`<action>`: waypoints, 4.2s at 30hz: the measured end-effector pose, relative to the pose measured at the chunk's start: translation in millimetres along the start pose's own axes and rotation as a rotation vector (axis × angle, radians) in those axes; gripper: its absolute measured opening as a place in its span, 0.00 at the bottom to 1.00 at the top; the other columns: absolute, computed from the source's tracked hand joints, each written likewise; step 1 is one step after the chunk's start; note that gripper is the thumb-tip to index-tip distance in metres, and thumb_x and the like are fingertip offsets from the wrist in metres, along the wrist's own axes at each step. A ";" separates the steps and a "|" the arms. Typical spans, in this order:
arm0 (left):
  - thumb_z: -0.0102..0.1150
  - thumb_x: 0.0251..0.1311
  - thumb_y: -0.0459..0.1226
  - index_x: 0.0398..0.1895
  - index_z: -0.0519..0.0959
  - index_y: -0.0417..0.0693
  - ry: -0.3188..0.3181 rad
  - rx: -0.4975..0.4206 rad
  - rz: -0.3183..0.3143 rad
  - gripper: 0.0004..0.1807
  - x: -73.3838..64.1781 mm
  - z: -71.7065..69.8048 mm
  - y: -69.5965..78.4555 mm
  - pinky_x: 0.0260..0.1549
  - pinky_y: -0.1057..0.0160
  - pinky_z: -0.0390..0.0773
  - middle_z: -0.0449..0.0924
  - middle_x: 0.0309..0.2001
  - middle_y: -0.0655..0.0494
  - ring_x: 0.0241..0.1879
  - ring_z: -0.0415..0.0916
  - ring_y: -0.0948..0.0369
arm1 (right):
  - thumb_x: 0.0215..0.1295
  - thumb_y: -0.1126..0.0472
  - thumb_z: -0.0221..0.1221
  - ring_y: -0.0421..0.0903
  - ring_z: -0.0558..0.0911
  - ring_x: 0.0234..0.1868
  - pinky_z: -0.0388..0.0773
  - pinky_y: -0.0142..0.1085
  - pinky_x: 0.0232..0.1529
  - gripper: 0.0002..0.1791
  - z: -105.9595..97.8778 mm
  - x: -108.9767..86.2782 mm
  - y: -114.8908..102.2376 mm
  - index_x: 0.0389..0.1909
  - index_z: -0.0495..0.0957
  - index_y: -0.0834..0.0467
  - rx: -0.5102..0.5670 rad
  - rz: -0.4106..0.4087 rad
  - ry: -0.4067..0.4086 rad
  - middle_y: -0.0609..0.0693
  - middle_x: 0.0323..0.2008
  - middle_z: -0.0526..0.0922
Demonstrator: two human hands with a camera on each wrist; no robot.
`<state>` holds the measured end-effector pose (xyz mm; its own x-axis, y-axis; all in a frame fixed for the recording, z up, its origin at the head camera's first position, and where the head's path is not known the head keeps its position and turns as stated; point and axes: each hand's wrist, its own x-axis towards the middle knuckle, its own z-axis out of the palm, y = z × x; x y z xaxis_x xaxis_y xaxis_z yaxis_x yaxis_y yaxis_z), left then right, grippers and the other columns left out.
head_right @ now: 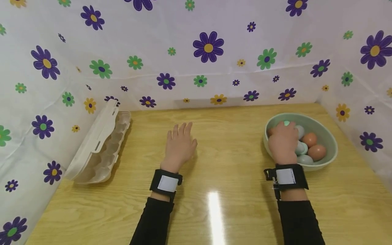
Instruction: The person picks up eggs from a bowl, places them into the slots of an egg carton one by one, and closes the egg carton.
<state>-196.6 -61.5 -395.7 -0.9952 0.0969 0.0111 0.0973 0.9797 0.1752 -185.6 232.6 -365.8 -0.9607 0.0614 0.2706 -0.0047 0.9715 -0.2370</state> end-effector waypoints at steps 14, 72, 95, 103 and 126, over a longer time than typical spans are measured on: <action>0.58 0.58 0.42 0.67 0.62 0.33 0.261 0.166 -0.274 0.36 -36.5 -90.9 -139.3 0.66 0.28 0.52 0.63 0.67 0.26 0.67 0.51 0.29 | 0.59 0.67 0.50 0.78 0.70 0.35 0.64 0.64 0.36 0.17 3.4 -1.6 3.1 0.30 0.71 0.83 0.072 0.010 0.041 0.84 0.30 0.73; 0.53 0.62 0.54 0.71 0.57 0.31 0.158 0.050 -0.038 0.44 -67.8 -41.1 87.2 0.20 0.55 0.82 0.83 0.49 0.38 0.23 0.82 0.53 | 0.66 0.59 0.58 0.68 0.75 0.47 0.78 0.63 0.44 0.27 -10.3 0.7 -50.6 0.60 0.68 0.71 0.311 -0.044 -0.052 0.77 0.55 0.69; 0.47 0.66 0.36 0.64 0.68 0.39 0.214 -0.067 -0.121 0.23 -72.2 -51.7 3.5 0.09 0.53 0.78 0.80 0.47 0.36 0.18 0.76 0.51 | 0.62 0.64 0.62 0.65 0.76 0.44 0.81 0.57 0.42 0.25 43.9 -3.5 -60.4 0.57 0.69 0.72 0.304 -0.139 -0.068 0.72 0.49 0.69; 0.55 0.56 0.25 0.37 0.76 0.23 0.077 0.076 -0.064 0.09 -73.5 -48.8 -22.5 0.22 0.49 0.86 0.76 0.34 0.34 0.33 0.77 0.46 | 0.63 0.63 0.61 0.64 0.76 0.43 0.80 0.58 0.44 0.25 44.3 -2.8 -58.9 0.57 0.69 0.71 0.316 -0.117 -0.106 0.73 0.49 0.69; 0.46 0.71 0.38 0.63 0.60 0.23 -0.079 -0.078 -0.144 0.27 -16.3 -27.0 -37.8 0.27 0.48 0.86 0.84 0.35 0.31 0.30 0.83 0.46 | 0.63 0.61 0.61 0.67 0.78 0.44 0.80 0.61 0.46 0.27 49.0 5.9 -44.7 0.60 0.69 0.70 0.331 -0.056 -0.142 0.75 0.53 0.70</action>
<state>-184.3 -104.9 -375.9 -0.9950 -0.0271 -0.0963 -0.0501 0.9682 0.2451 -204.7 178.4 -399.3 -0.9853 -0.0453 0.1646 -0.1258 0.8444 -0.5208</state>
